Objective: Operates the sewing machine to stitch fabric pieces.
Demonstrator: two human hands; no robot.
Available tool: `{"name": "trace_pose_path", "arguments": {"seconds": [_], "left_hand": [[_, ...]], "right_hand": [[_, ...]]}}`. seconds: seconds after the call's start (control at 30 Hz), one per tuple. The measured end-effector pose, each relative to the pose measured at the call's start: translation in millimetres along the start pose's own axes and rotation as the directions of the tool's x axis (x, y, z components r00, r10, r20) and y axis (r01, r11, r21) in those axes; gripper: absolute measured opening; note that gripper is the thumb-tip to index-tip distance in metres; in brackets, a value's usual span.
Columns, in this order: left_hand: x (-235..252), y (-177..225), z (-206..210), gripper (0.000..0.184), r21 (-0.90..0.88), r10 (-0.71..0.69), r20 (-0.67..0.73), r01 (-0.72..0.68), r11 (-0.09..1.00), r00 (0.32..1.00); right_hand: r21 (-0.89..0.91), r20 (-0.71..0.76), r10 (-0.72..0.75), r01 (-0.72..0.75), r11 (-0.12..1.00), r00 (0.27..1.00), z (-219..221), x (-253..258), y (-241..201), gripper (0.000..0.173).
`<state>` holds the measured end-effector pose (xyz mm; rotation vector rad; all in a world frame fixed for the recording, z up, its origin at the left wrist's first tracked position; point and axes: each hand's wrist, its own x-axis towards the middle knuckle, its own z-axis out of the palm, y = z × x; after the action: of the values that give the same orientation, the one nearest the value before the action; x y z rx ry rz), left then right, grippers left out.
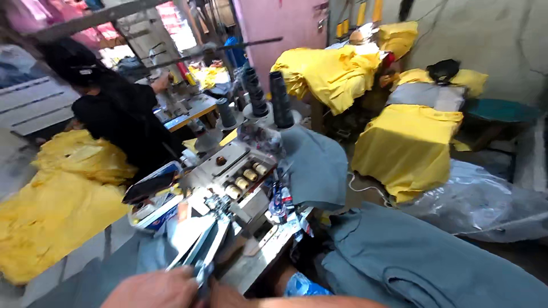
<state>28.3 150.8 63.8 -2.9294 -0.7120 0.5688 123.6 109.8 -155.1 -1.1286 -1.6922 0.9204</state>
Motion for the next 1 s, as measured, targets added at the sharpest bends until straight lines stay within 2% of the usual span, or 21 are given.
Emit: {"name": "trace_pose_path", "arguments": {"seconds": [0.07, 0.13, 0.17, 0.2, 0.23, 0.27, 0.3, 0.33, 0.37, 0.4, 0.47, 0.5, 0.6, 0.63, 0.7, 0.77, 0.9, 1.0], "left_hand": [[7.1, 8.1, 0.7, 0.026, 0.130, -0.090, -0.066, 0.098, 0.987, 0.994], [1.7, -19.8, 17.8, 0.013, 0.137, -0.137, -0.268, 0.179, 0.974, 0.954], [-4.9, -39.3, 27.3, 0.022, 0.117, -0.135, -0.353, 0.187, 0.975, 0.926], [-10.5, -53.5, 32.0, 0.032, 0.076, -0.157, -0.379, 0.200, 0.977, 0.912], [-15.2, -63.6, 35.6, 0.040, 0.043, -0.181, -0.373, 0.212, 0.976, 0.910], [-18.2, -69.7, 38.5, 0.044, 0.009, -0.204, -0.360, 0.221, 0.975, 0.910], [-20.0, -73.4, 42.0, 0.046, -0.019, -0.210, -0.358, 0.218, 0.976, 0.910], [-20.7, -75.7, 46.1, 0.046, -0.036, -0.203, -0.368, 0.204, 0.978, 0.907], [-20.2, -77.0, 49.5, 0.045, -0.042, -0.185, -0.392, 0.183, 0.982, 0.901], [-19.2, -77.4, 51.6, 0.044, -0.047, -0.167, -0.413, 0.162, 0.986, 0.895], [-17.9, -76.2, 52.8, 0.041, -0.058, -0.131, -0.431, 0.117, 0.991, 0.893], [-17.5, -74.6, 52.4, 0.039, -0.057, -0.108, -0.436, 0.092, 0.994, 0.893], [-16.6, -68.1, 51.4, 0.026, 0.021, -0.058, -0.438, 0.075, 0.997, 0.897], [-16.8, -66.4, 52.1, 0.023, 0.051, -0.051, -0.437, 0.081, 0.995, 0.898], [-18.1, -66.0, 53.5, 0.028, 0.106, -0.041, -0.429, 0.095, 0.990, 0.902], [-19.3, -65.0, 54.4, 0.032, 0.122, -0.031, -0.431, 0.092, 0.988, 0.902], [-19.5, -59.2, 54.4, 0.032, 0.139, -0.004, -0.494, 0.083, 0.987, 0.870], [-20.7, -57.8, 53.6, 0.031, 0.171, 0.025, -0.528, 0.078, 0.982, 0.849]], "right_hand": [[-0.076, 0.167, 0.081, -0.069, 0.995, 0.983, 3.8, 39.3, -23.1, 0.052], [-0.268, 0.374, 0.230, -0.133, 0.954, 0.899, -15.9, 75.8, -53.9, 0.043], [-0.321, 0.445, 0.232, -0.088, 0.943, 0.865, -22.6, 84.2, -56.3, 0.039], [-0.352, 0.472, 0.172, 0.005, 0.936, 0.865, -26.6, 84.0, -49.7, 0.033], [-0.356, 0.420, 0.062, 0.101, 0.929, 0.906, -30.6, 77.2, -38.0, 0.027], [-0.350, 0.238, -0.118, 0.198, 0.916, 0.964, -31.8, 66.4, -19.3, 0.022], [-0.364, -0.046, -0.329, 0.291, 0.885, 0.943, -30.7, 60.1, 3.6, 0.017], [-0.379, -0.274, -0.434, 0.318, 0.869, 0.858, -33.4, 60.1, 22.4, 0.014], [-0.373, -0.407, -0.437, 0.290, 0.881, 0.802, -41.0, 60.9, 34.2, 0.014], [-0.373, -0.475, -0.406, 0.239, 0.896, 0.781, -50.0, 61.6, 41.3, 0.016], [-0.367, -0.492, -0.355, 0.181, 0.913, 0.795, -61.4, 64.6, 46.4, 0.026], [-0.354, -0.462, -0.355, 0.198, 0.914, 0.812, -62.8, 67.1, 44.1, 0.027], [-0.248, -0.309, -0.468, 0.405, 0.880, 0.828, -56.9, 73.6, 22.2, 0.020], [-0.202, -0.264, -0.524, 0.485, 0.851, 0.810, -55.4, 74.8, 13.1, 0.020], [-0.169, -0.230, -0.599, 0.575, 0.801, 0.767, -56.5, 75.1, 2.0, 0.019], [-0.201, -0.222, -0.600, 0.566, 0.799, 0.768, -62.3, 73.6, 11.3, 0.018], [-0.178, -0.296, -0.476, 0.442, 0.879, 0.828, -71.3, 65.9, 45.4, 0.015], [-0.147, -0.352, -0.448, 0.424, 0.893, 0.822, -71.6, 61.0, 45.8, 0.013]]}}
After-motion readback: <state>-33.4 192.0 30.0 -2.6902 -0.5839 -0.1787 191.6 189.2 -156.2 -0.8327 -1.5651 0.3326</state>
